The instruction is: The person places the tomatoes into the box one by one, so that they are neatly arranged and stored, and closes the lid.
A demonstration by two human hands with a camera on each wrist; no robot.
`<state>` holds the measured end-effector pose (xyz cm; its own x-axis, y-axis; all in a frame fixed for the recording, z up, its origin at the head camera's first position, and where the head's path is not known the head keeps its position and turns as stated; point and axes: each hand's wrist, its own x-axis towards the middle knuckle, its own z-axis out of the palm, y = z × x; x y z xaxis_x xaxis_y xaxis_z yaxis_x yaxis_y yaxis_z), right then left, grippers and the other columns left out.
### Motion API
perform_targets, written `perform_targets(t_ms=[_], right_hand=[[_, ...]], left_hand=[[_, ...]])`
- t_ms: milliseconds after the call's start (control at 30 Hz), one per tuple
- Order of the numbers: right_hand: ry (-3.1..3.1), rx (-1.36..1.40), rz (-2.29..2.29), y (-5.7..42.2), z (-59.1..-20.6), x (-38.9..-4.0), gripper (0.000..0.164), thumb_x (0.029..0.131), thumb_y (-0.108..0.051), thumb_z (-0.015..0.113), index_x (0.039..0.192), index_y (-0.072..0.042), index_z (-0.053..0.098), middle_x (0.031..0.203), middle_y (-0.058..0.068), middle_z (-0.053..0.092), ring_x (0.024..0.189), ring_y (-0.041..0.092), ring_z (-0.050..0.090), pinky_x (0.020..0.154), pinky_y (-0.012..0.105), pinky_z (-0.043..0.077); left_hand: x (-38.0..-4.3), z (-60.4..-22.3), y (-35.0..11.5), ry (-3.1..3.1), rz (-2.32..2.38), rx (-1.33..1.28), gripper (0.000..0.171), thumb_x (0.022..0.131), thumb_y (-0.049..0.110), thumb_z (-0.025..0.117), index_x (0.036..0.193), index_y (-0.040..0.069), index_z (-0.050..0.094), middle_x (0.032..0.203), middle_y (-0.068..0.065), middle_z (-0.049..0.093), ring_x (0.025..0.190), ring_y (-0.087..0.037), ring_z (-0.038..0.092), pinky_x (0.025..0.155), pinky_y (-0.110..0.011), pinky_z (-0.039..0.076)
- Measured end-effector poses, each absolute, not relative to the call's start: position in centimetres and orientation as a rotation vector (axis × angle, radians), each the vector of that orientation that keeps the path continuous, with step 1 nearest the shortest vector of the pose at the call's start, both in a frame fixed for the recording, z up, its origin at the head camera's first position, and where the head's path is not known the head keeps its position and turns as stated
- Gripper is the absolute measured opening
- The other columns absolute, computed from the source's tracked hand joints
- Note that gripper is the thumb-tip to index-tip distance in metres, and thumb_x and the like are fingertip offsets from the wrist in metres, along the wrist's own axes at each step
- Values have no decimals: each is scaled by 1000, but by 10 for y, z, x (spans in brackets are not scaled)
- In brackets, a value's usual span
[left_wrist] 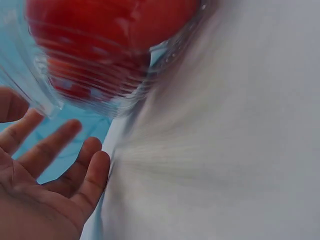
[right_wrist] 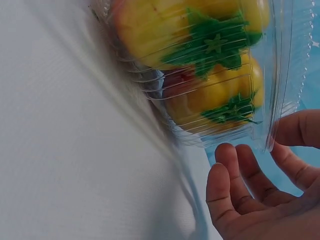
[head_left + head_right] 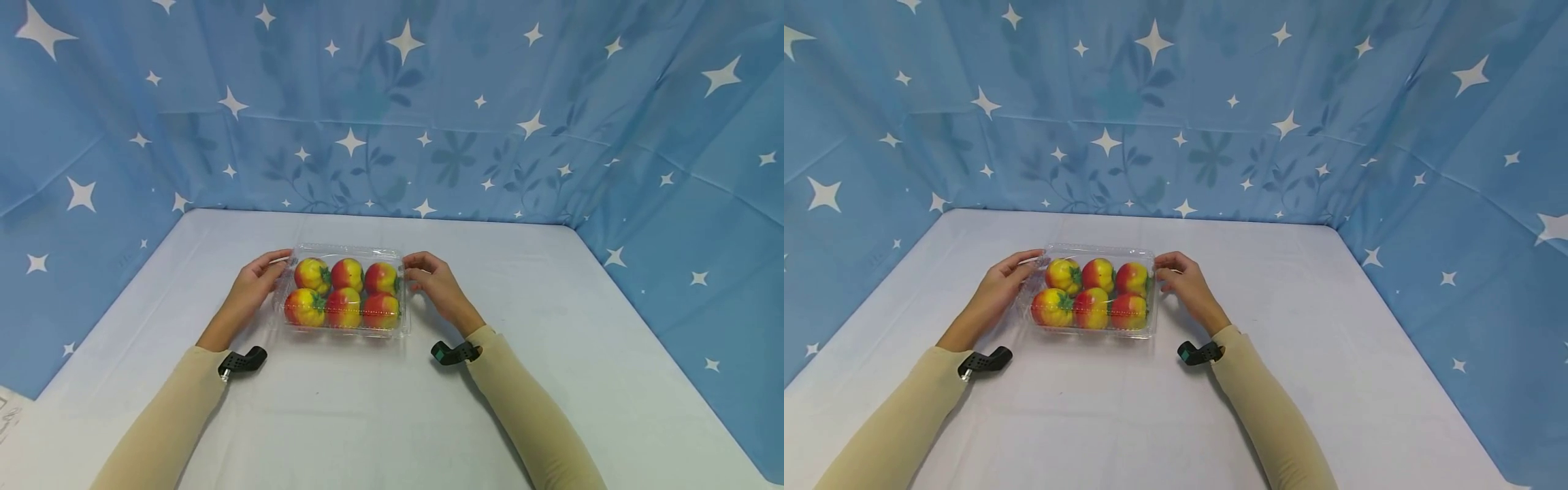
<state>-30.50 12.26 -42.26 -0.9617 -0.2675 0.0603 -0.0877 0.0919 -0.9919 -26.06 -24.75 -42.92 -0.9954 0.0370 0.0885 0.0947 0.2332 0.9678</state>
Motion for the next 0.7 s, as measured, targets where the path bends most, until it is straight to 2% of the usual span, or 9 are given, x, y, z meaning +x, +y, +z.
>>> perform_targets(t_ms=[100, 200, 333, 500, 600, 700], right_hand=[[2224, -381, -1998, 121, -424, -304, 31, 101, -7, 62, 130, 5, 63, 127, 17, 63, 107, 23, 61, 89, 36, 59], [2220, -392, -2001, 121, -425, -303, 31, 102, -8, 61, 131, 6, 63, 128, 21, 63, 104, 23, 63, 86, 33, 59], [2228, -399, -1997, 121, -425, -302, 32, 103, -8, 62, 131, 7, 63, 129, 22, 63, 105, 23, 62, 85, 33, 59], [2247, -408, -1992, 123, -422, -302, 33, 102, -8, 62, 131, 7, 63, 127, 20, 63, 106, 23, 61, 84, 32, 60], [2263, -401, -1983, 122, -421, -302, 33, 101, -9, 62, 131, 6, 63, 128, 20, 63, 106, 22, 61, 84, 32, 60], [2271, -399, -1970, 121, -421, -302, 34, 101, -10, 63, 131, 4, 64, 130, 19, 64, 108, 23, 61, 85, 32, 60]], left_hand=[[-253, -426, -249, -2470, -1855, -156, 53, 114, 28, 53, 162, 7, 46, 154, -24, 53, 138, -35, 52, 96, -16, 48], [-244, -423, -252, -2487, -1832, -190, 55, 114, 24, 52, 165, 6, 40, 155, -27, 53, 140, -39, 51, 93, -12, 48], [-227, -418, -256, -2560, -1828, -228, 60, 114, 22, 52, 167, 2, 31, 156, -29, 51, 140, -42, 51, 92, -15, 52], [-207, -408, -262, -2705, -1855, -260, 64, 113, 20, 52, 167, -2, 23, 141, -31, 59, 117, -32, 65, 87, -26, 59], [-196, -402, -264, -2792, -1874, -253, 65, 111, 20, 49, 166, -5, 23, 124, -24, 68, 100, -25, 69, 85, -31, 60], [-189, -398, -265, -2850, -1926, -236, 68, 109, 20, 49, 165, -7, 22, 111, -17, 72, 89, -24, 68, 80, -34, 60]])
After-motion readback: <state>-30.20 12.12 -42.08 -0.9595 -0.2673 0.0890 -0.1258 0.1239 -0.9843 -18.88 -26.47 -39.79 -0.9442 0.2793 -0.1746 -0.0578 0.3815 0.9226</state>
